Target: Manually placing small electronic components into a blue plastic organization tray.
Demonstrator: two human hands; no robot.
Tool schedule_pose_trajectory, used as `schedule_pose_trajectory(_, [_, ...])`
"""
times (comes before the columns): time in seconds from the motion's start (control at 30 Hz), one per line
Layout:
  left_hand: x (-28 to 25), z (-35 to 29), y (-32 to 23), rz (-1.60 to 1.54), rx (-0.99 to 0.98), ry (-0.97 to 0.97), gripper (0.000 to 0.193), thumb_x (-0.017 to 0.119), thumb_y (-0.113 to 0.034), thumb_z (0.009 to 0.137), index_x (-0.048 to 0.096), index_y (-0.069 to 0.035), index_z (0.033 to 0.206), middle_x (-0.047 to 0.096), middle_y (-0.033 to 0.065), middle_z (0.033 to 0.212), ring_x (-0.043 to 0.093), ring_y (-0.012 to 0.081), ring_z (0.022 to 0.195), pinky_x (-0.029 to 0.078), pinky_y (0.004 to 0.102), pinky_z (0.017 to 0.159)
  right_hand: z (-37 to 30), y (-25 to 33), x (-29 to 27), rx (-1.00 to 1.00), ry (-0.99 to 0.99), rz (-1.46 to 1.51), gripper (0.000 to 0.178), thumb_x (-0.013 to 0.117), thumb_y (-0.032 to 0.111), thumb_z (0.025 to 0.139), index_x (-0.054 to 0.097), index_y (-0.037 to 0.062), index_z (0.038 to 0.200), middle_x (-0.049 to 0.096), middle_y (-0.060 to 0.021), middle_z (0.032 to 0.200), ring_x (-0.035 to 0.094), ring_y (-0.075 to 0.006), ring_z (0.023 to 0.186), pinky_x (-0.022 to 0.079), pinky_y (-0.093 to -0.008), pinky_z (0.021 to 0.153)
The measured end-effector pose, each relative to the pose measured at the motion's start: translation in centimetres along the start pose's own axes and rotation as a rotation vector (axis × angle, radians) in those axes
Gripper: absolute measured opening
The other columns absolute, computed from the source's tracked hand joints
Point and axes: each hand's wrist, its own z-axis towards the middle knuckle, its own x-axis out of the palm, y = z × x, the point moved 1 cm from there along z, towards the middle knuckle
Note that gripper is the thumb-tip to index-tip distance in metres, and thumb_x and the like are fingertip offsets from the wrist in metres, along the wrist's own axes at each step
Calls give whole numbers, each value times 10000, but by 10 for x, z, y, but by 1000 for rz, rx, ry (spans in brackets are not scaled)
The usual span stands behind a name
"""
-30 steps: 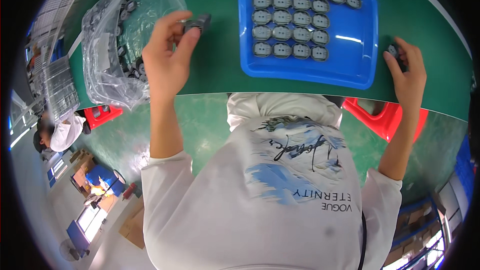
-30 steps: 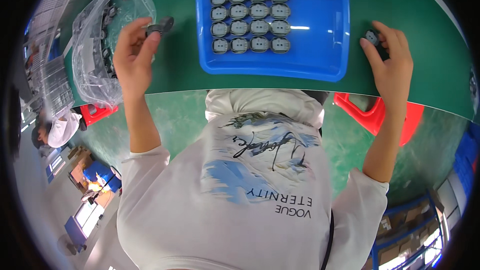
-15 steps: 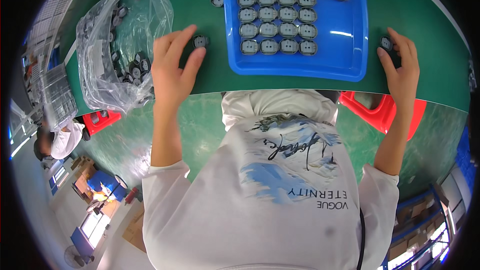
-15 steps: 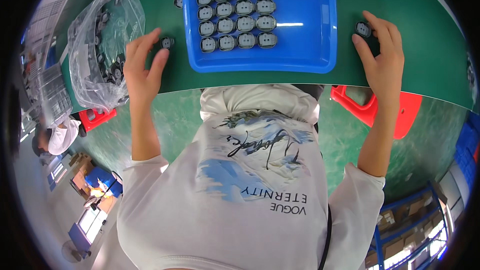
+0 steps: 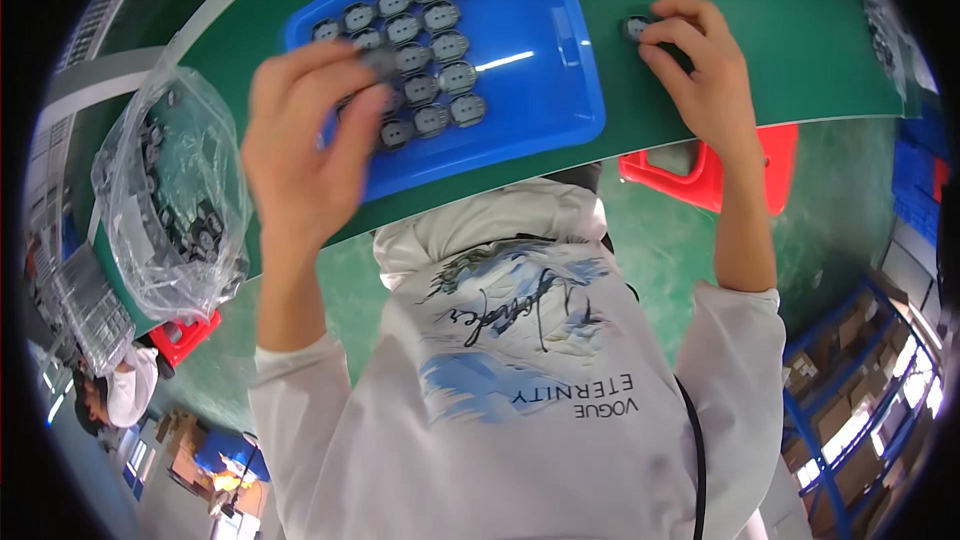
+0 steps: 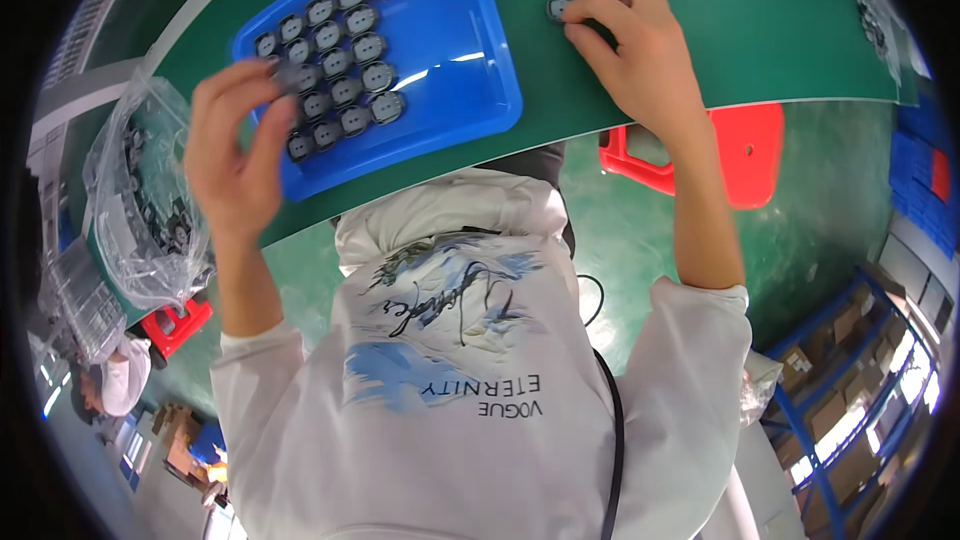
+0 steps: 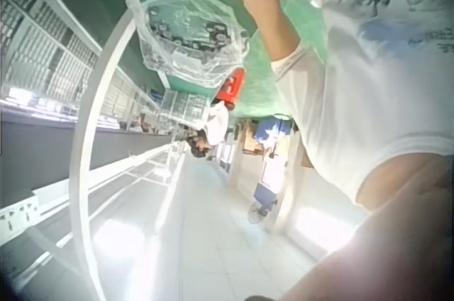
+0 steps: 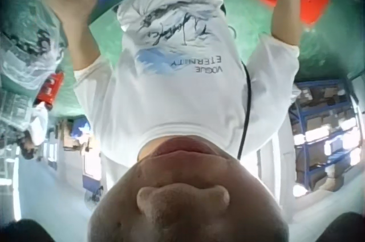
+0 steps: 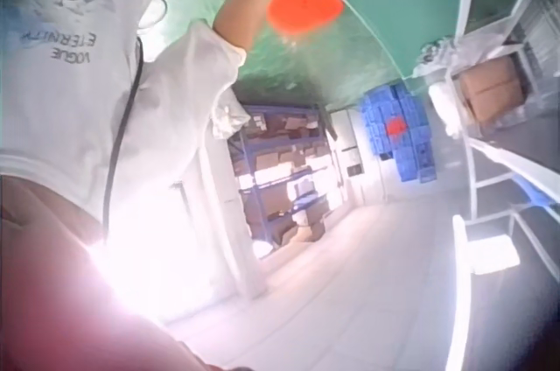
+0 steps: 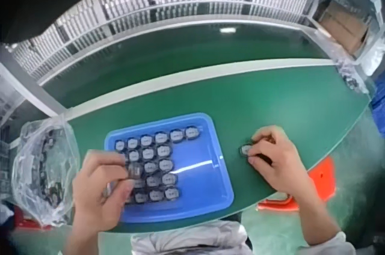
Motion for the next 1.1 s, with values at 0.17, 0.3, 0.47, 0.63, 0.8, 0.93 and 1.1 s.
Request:
schedule_pose_trajectory(0.17, [47, 30, -11, -10, 139, 51, 170, 760, -31, 751, 695, -60, 906, 610, 98, 1025, 563, 309, 932, 476, 392, 800, 24, 30, -9, -202, -68, 18, 187, 755, 48, 795, 710, 71, 975, 588, -92, 1103, 610, -293, 950, 513, -380, 854])
schedule_pose_trajectory(0.3, [69, 41, -7, 109, 225, 84, 132, 749, -46, 744, 695, -62, 864, 572, 89, 986, 516, 305, 925, 434, 415, 815, 53, 57, 3, -367, -76, -114, 139, 734, 61, 792, 682, 47, 920, 618, -124, 1059, 626, -306, 916, 518, -404, 828])
schedule_pose_trajectory(0.47, [80, 42, -3, 165, 156, 135, 113, 754, -68, 735, 700, -60, 834, 551, 89, 963, 492, 302, 969, 412, 441, 850, 63, 56, 24, -286, 82, -17, 95, 701, 73, 742, 723, 78, 835, 559, -162, 1166, 450, -383, 1174, 354, -500, 1024])
schedule_pose_trajectory(0.63, [76, 48, -2, 188, 108, 162, 140, 761, -77, 756, 701, -70, 883, 567, 78, 984, 524, 291, 975, 431, 407, 885, 71, 46, 34, -265, 90, 35, 96, 703, 79, 745, 723, 77, 840, 557, -169, 1197, 444, -388, 1197, 335, -510, 1048])
schedule_pose_trajectory(0.8, [73, 49, 2, 194, 87, 186, 131, 763, -78, 752, 699, -67, 866, 571, 79, 966, 528, 290, 958, 444, 398, 862, 73, 56, 27, -290, 83, 33, 92, 697, 80, 758, 721, 74, 847, 553, -177, 1215, 436, -392, 1217, 330, -508, 1059])
schedule_pose_trajectory(0.93, [74, 49, 4, 147, 63, 193, 125, 760, -76, 752, 697, -63, 859, 568, 78, 956, 526, 291, 943, 447, 404, 849, 75, 56, 28, -283, 89, 46, 91, 696, 76, 760, 719, 69, 848, 552, -183, 1220, 439, -395, 1216, 328, -506, 1064])
schedule_pose_trajectory(1.1, [78, 53, 2, 129, 96, 167, 119, 759, -75, 753, 690, -61, 849, 565, 77, 952, 522, 292, 939, 447, 405, 843, 81, 15, 67, -695, -346, 278, 88, 700, 72, 762, 716, 67, 848, 548, -193, 1236, 431, -408, 1230, 337, -500, 1064])
